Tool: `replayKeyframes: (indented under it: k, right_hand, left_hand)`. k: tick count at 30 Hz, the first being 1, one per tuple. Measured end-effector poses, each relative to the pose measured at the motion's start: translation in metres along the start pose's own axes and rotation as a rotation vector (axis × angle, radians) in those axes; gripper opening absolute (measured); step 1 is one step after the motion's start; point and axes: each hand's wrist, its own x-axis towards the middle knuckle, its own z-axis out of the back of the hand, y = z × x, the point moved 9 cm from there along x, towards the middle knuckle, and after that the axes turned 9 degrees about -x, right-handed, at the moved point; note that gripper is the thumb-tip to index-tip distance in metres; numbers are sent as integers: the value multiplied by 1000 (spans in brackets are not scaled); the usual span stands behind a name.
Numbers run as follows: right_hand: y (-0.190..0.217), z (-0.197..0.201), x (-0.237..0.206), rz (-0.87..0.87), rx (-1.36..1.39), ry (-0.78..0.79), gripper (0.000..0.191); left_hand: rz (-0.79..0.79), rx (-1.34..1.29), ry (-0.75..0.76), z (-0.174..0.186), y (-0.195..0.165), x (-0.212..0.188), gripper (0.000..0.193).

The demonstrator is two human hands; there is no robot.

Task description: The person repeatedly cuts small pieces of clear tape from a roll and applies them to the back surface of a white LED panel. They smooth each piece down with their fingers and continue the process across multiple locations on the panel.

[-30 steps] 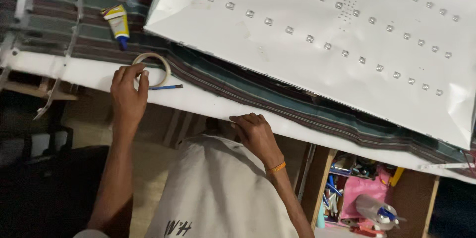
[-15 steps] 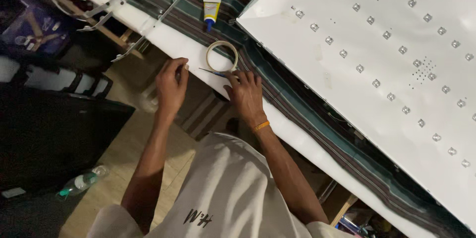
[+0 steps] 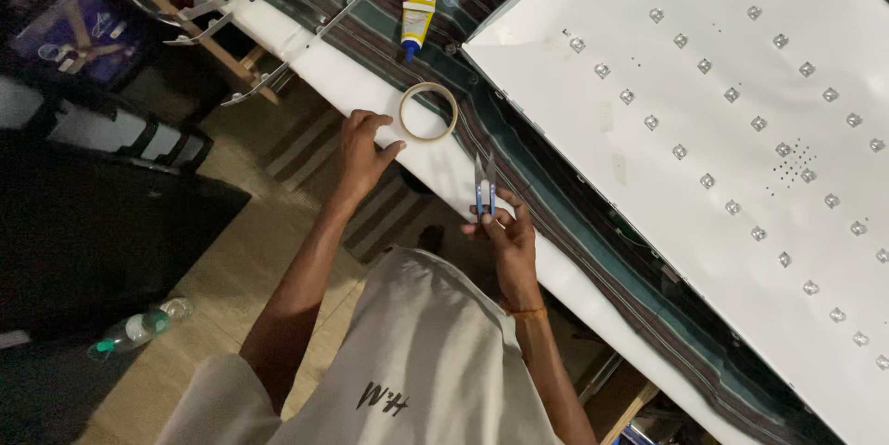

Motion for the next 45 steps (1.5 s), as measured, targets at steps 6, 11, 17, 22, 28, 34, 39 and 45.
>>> replayKeyframes:
  k: [6,11,17,22,28,34,39,45]
  right_hand:
    - [5,-2,-21,-24,144,67,31]
    - [19,-10,-25,76,164,109,21]
    - [54,6,-20,246,-362,-123,50]
    - [45,11,-44,153,-524,21,41]
    - [7,38,-83,32,-464,-19,29]
    - [-31,57,-119,-157,-361,-119,33]
    - [-45,60,-125,-207,-334,-129,38]
    - [-43,60,-126,-215,-362,-118,36]
  left_hand:
    - [207,-199,2,-18,22,-7,14]
    - [20,-211,78,-18,-1,-2,12]
    - [-19,-142,404,-24,-64,-4,18]
    - [-118,-70,585,-43,-108,-29,25]
    - [1,-21,868,-101,-104,-80,27]
    - [-171,-121,916,-123,-114,-111,32]
    - [-186,-122,1047,-132,-105,-127,28]
    - [54,-214,1362,-150,-85,-127,23]
